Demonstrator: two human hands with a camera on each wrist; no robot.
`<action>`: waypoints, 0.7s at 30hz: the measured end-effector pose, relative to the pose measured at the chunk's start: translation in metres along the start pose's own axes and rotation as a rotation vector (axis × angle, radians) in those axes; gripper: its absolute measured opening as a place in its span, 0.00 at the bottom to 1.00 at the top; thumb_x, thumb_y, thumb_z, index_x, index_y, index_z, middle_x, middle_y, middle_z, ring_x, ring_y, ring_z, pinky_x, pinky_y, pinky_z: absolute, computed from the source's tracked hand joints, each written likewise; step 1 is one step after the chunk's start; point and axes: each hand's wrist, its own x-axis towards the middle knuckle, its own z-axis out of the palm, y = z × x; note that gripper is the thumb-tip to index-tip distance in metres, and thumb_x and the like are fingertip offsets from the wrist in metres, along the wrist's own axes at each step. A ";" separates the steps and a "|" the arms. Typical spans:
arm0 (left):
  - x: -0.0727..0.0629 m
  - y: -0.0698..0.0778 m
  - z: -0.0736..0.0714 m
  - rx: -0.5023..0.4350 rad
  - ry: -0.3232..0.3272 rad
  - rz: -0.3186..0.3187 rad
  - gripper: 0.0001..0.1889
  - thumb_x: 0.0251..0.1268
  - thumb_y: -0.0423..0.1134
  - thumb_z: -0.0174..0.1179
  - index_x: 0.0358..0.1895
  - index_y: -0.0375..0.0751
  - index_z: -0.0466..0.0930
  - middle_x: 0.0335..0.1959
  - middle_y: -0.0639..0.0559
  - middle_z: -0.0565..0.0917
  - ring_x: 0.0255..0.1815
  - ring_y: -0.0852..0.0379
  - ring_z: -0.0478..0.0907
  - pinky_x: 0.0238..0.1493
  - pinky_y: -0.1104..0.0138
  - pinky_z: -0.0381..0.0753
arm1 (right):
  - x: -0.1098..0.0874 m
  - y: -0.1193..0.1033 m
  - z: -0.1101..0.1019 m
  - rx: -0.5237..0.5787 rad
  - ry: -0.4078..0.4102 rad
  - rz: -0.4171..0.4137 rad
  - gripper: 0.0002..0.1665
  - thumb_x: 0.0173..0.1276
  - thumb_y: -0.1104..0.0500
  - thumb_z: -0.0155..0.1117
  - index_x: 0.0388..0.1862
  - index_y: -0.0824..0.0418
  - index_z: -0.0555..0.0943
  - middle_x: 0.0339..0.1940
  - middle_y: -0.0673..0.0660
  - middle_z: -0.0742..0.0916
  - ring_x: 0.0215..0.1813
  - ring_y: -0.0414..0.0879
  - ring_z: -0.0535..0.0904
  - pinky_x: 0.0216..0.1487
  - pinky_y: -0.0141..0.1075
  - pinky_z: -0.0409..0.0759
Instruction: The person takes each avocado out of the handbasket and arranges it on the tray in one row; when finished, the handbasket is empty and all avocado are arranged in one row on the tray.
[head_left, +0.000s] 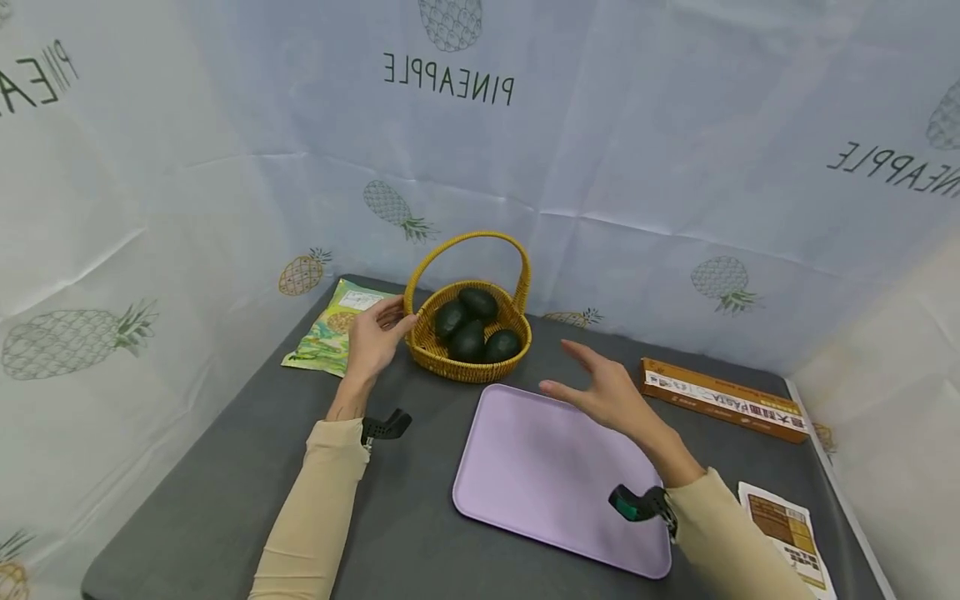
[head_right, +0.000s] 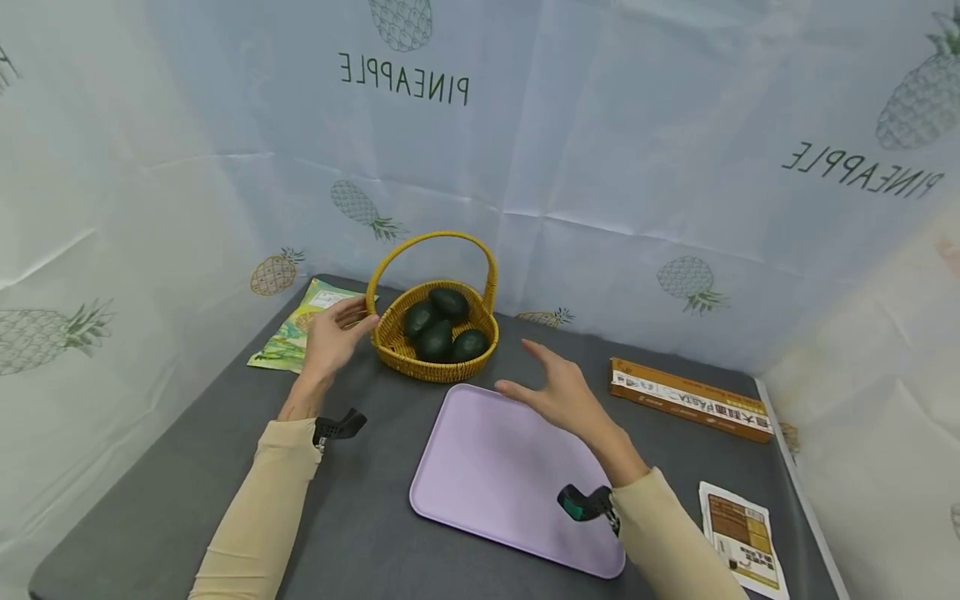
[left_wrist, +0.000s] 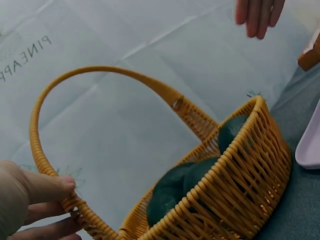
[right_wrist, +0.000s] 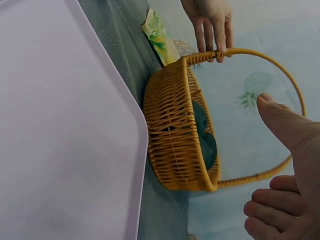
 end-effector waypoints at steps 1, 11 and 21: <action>0.000 -0.002 0.000 -0.003 0.016 0.005 0.26 0.74 0.40 0.68 0.71 0.38 0.78 0.65 0.37 0.82 0.67 0.41 0.80 0.70 0.54 0.82 | 0.008 -0.002 0.003 0.016 -0.018 0.001 0.52 0.68 0.37 0.73 0.82 0.61 0.66 0.78 0.63 0.75 0.76 0.64 0.73 0.71 0.63 0.77; 0.000 -0.002 0.003 0.040 0.069 0.024 0.23 0.73 0.37 0.68 0.68 0.38 0.81 0.64 0.37 0.84 0.64 0.42 0.83 0.66 0.56 0.86 | 0.078 -0.021 0.035 0.037 -0.152 0.026 0.54 0.68 0.38 0.74 0.81 0.65 0.65 0.77 0.66 0.75 0.78 0.63 0.70 0.76 0.59 0.75; 0.002 -0.003 0.002 0.038 0.039 0.042 0.23 0.73 0.38 0.69 0.67 0.36 0.81 0.62 0.36 0.85 0.64 0.42 0.83 0.66 0.56 0.86 | 0.105 -0.020 0.051 -0.056 -0.217 0.054 0.48 0.69 0.41 0.74 0.78 0.66 0.70 0.70 0.66 0.80 0.71 0.61 0.77 0.67 0.54 0.83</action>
